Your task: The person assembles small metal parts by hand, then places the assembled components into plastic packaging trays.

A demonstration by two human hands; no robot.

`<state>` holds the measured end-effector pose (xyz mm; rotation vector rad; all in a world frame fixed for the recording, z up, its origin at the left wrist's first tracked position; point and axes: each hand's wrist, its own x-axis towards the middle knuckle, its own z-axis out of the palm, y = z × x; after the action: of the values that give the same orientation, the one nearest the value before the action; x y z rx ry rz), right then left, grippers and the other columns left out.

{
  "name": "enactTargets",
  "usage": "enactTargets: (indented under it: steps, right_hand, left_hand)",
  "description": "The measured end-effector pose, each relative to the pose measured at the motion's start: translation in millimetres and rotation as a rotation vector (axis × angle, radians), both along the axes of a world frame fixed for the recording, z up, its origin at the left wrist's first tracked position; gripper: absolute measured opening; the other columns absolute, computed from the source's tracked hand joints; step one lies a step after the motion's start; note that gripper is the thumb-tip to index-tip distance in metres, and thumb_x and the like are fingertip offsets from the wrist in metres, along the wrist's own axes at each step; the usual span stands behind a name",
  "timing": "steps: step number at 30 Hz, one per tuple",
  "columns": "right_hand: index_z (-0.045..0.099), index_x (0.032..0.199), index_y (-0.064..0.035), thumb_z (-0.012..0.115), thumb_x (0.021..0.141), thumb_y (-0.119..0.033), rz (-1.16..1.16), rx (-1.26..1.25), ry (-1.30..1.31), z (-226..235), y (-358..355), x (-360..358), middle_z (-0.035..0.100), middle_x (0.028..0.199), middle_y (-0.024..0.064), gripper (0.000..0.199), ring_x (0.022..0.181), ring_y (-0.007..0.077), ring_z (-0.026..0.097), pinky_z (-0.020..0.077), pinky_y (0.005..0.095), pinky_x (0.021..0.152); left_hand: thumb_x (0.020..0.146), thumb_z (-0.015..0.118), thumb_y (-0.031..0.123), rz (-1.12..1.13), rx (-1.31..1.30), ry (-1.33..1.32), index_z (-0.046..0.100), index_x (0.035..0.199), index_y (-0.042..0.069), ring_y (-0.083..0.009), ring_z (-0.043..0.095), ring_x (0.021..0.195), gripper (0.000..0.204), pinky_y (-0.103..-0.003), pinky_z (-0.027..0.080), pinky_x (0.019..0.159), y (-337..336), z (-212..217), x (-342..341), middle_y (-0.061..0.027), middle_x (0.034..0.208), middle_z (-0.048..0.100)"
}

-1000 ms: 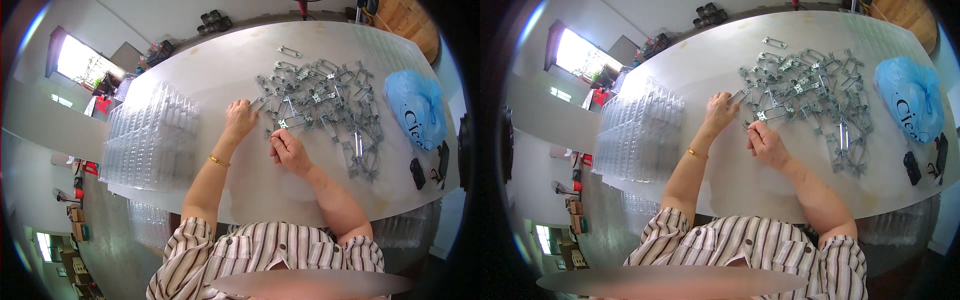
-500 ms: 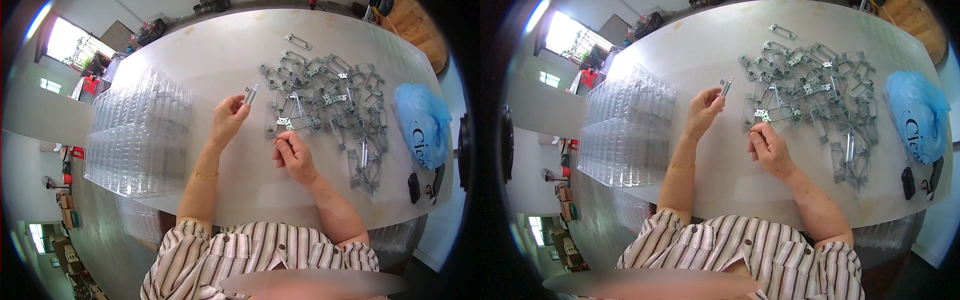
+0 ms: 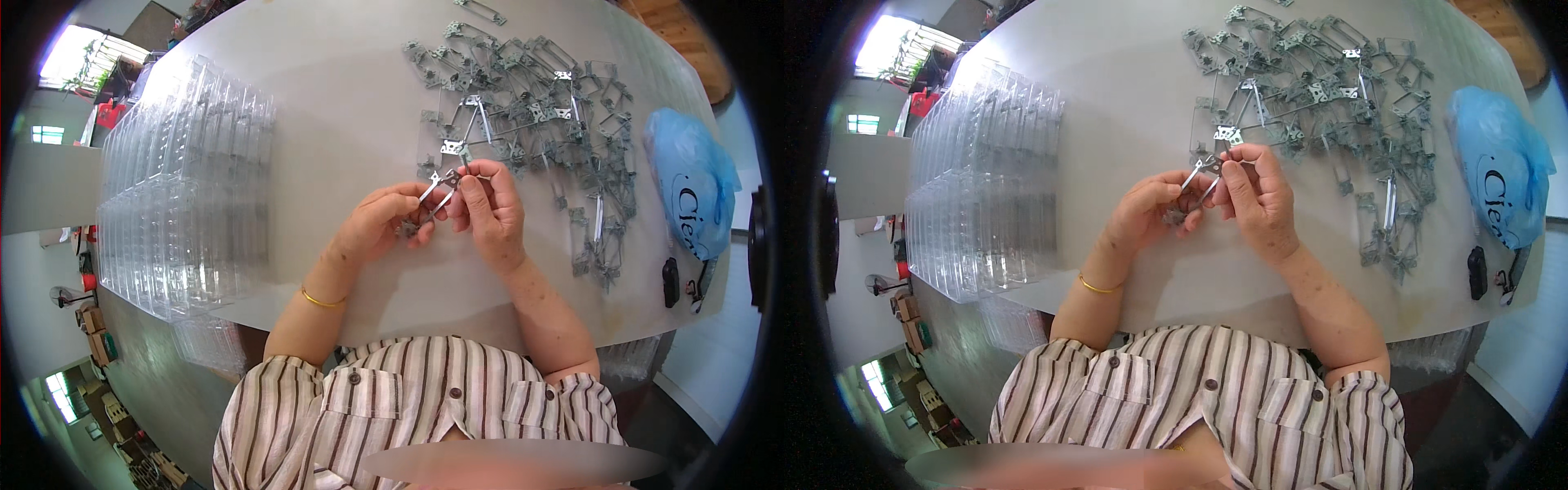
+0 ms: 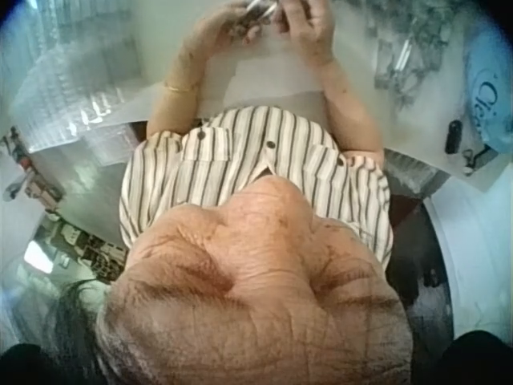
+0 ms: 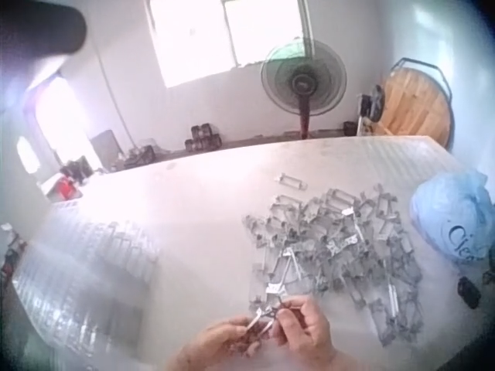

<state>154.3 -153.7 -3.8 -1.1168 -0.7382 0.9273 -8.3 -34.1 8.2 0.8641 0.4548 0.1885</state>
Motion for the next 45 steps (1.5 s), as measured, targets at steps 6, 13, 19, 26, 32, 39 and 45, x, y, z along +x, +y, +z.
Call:
enactTargets:
  steps: [6,13,19,26,32,39,45]
  right_hand:
    - [0.052,0.115,-0.0028,0.054,0.106,-0.011,-0.002,-0.03,-0.128,3,-2,-9,0.061,0.075,0.0023,0.013,0.06,0.0058,0.054,0.0439,0.0221,0.051]
    - [0.054,0.113,-0.0009,0.054,0.104,-0.006,-0.002,0.073,-0.168,5,-7,-10,0.064,0.073,0.003,0.01,0.059,0.0045,0.055,0.0424,0.0211,0.05]
    - [0.058,0.106,-0.0015,0.056,0.103,-0.005,0.027,-0.08,-0.237,12,-9,-15,0.062,0.067,0.0006,0.005,0.054,0.004,0.054,0.0415,0.0212,0.048]
    - [0.058,0.106,-0.0017,0.057,0.103,-0.006,0.033,-0.088,-0.203,14,-9,-15,0.063,0.068,0.0008,0.005,0.055,0.0041,0.056,0.0425,0.0206,0.048]
    - [0.058,0.104,-0.0019,0.057,0.102,-0.004,0.033,-0.11,-0.262,16,-9,-14,0.063,0.067,0.0008,0.003,0.056,0.0043,0.058,0.0433,0.0214,0.048]
    - [0.057,0.104,-0.0022,0.056,0.102,-0.005,0.037,-0.126,-0.318,17,-8,-15,0.062,0.066,0.0005,0.003,0.056,0.0046,0.057,0.0436,0.0218,0.05]
    - [0.051,0.12,-0.0013,0.057,0.105,-0.013,0.057,-0.165,-0.251,18,-6,-18,0.062,0.068,0.0016,0.02,0.057,0.0059,0.056,0.0455,0.0221,0.053]
  left_hand:
    - [0.107,0.042,0.034,-0.051,-0.053,-0.002,0.062,0.122,-0.008,-0.0141,0.055,0.069,0.049,-0.026,0.042,0.053,6,-7,-9,-0.0143,0.098,0.067]
    - [0.109,0.043,0.039,0.05,-0.046,0.031,0.066,0.119,-0.007,-0.0124,0.05,0.064,0.053,-0.026,0.04,0.053,4,-5,-9,-0.0098,0.091,0.065]
    - [0.108,0.047,0.039,0.029,0.022,0.044,0.064,0.124,-0.006,-0.0116,0.051,0.067,0.051,-0.025,0.041,0.056,6,0,-12,-0.0072,0.092,0.063]
    - [0.107,0.052,0.036,0.057,0.154,0.118,0.067,0.119,-0.001,-0.007,0.049,0.068,0.042,-0.022,0.038,0.056,2,3,-13,-0.0005,0.088,0.06]
    - [0.107,0.054,0.035,0.057,0.334,0.123,0.066,0.101,0.003,-0.0024,0.041,0.067,0.035,-0.02,0.032,0.056,5,8,-14,0.0069,0.078,0.052]
    - [0.104,0.06,0.023,0.109,0.522,0.125,0.069,0.109,0.0,-0.0015,0.04,0.071,0.025,-0.02,0.032,0.06,3,5,-15,0.0076,0.08,0.05]
    - [0.099,0.066,0.012,0.15,0.627,0.081,0.071,0.116,-0.002,-0.0014,0.048,0.076,0.022,-0.02,0.042,0.065,3,2,-16,0.0062,0.089,0.059]
